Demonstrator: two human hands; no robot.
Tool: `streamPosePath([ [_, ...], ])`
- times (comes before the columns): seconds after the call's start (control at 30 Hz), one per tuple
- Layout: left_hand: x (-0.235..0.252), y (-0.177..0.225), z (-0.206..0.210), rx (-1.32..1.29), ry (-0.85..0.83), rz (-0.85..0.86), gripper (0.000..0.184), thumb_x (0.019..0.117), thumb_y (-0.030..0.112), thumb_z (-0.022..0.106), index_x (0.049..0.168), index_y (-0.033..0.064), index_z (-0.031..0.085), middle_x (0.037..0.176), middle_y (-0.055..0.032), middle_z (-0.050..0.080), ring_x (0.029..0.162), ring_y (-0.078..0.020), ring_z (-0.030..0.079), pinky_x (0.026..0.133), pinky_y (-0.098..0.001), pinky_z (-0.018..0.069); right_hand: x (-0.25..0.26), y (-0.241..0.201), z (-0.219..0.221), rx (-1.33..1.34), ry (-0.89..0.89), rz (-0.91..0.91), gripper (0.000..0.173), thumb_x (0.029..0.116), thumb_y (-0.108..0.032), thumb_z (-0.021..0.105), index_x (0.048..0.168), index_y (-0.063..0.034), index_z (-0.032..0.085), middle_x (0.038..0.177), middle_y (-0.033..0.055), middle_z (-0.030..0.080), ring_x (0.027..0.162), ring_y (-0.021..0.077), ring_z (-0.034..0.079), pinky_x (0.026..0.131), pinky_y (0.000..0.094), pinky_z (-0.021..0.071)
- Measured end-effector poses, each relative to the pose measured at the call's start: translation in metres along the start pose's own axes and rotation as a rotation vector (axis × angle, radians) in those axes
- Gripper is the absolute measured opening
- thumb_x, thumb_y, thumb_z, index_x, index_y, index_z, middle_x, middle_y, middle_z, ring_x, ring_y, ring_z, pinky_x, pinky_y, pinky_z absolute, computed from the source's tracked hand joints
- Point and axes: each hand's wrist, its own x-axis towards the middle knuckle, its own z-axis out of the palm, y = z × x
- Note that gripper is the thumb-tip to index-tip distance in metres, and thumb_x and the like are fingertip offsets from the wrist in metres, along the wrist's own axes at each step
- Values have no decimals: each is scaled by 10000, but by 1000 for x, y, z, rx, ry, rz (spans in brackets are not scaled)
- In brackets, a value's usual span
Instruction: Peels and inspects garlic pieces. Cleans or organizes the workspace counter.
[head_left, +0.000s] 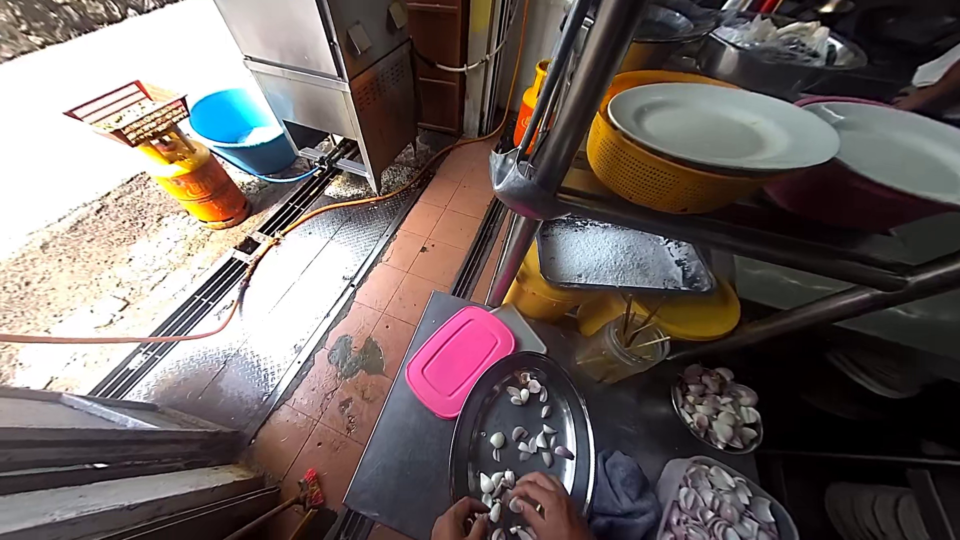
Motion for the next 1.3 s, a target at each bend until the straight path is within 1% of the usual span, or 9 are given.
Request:
streamPosePath([
  [0.1, 9, 26, 2, -190, -4, 75, 315, 1015, 292, 613, 1238, 85, 698, 989, -50, 718, 752, -117, 654, 731, -333, 567, -6, -28, -19, 251, 59, 95, 208, 978, -246, 658, 1113, -143, 778, 1162, 60, 708, 1125, 195, 641, 1011, 415, 509],
  [0.2, 14, 49, 5, -342, -42, 149, 344, 1011, 264, 620, 1295, 76, 674, 1082, -46, 721, 799, -105, 676, 734, -299, 584, -12, -60, -33, 567, 37, 218, 300, 983, -88, 605, 1277, -27, 600, 935, 74, 705, 786, 164, 689, 738, 360, 596],
  [0.27, 14, 56, 3, -418, -65, 190, 314, 1013, 202, 608, 1282, 63, 690, 1131, -51, 719, 819, -96, 681, 740, -283, 587, -17, -71, -38, 693, 57, 208, 382, 970, -25, 576, 1346, -12, 508, 857, 70, 695, 719, 172, 679, 683, 357, 594],
  [0.4, 3, 67, -3, -533, -132, 170, 233, 978, 109, 632, 1174, 40, 737, 1063, -56, 708, 768, -103, 668, 709, -279, 592, -23, -85, -42, 707, 175, 201, 479, 968, -31, 593, 1425, 3, 456, 843, 57, 687, 714, 156, 674, 681, 333, 594],
  [0.6, -7, 76, 6, -569, -9, 146, 248, 870, 30, 659, 1092, 38, 768, 1034, -70, 687, 856, -140, 677, 753, -296, 601, -24, -105, -28, 689, 355, 285, 322, 1004, -61, 545, 1318, 6, 570, 876, 89, 678, 740, 162, 685, 697, 345, 611],
  [0.77, -12, 79, 5, -629, 12, 152, 282, 830, -6, 650, 1081, 29, 774, 1035, -76, 677, 868, -152, 676, 764, -308, 608, -24, -114, -20, 681, 433, 216, 237, 1029, -69, 488, 1208, 15, 620, 947, 87, 689, 813, 130, 688, 730, 302, 598],
  [0.93, -14, 79, 12, -694, 127, 121, 191, 789, 11, 660, 944, 26, 770, 962, -74, 674, 834, -147, 653, 718, -295, 577, -21, -116, -15, 601, 426, 141, 220, 1037, -86, 458, 1118, -8, 647, 974, 65, 688, 839, 97, 682, 748, 277, 595],
  [1.13, -16, 73, 19, -725, 180, 66, 57, 884, 69, 691, 896, 16, 673, 819, -66, 670, 663, -118, 628, 614, -267, 549, -25, -113, -1, 472, 409, 117, 229, 1031, -66, 455, 1110, -23, 666, 1014, 59, 705, 903, 102, 687, 811, 296, 585],
  [1.3, 0, 42, 22, -655, 300, -50, 133, 977, 85, 479, 979, 0, 582, 730, -50, 614, 567, -117, 571, 540, -277, 504, -27, -101, 5, 231, 161, 91, 383, 950, -5, 498, 1285, -39, 682, 1163, 141, 704, 1063, 233, 690, 947, 404, 566],
])
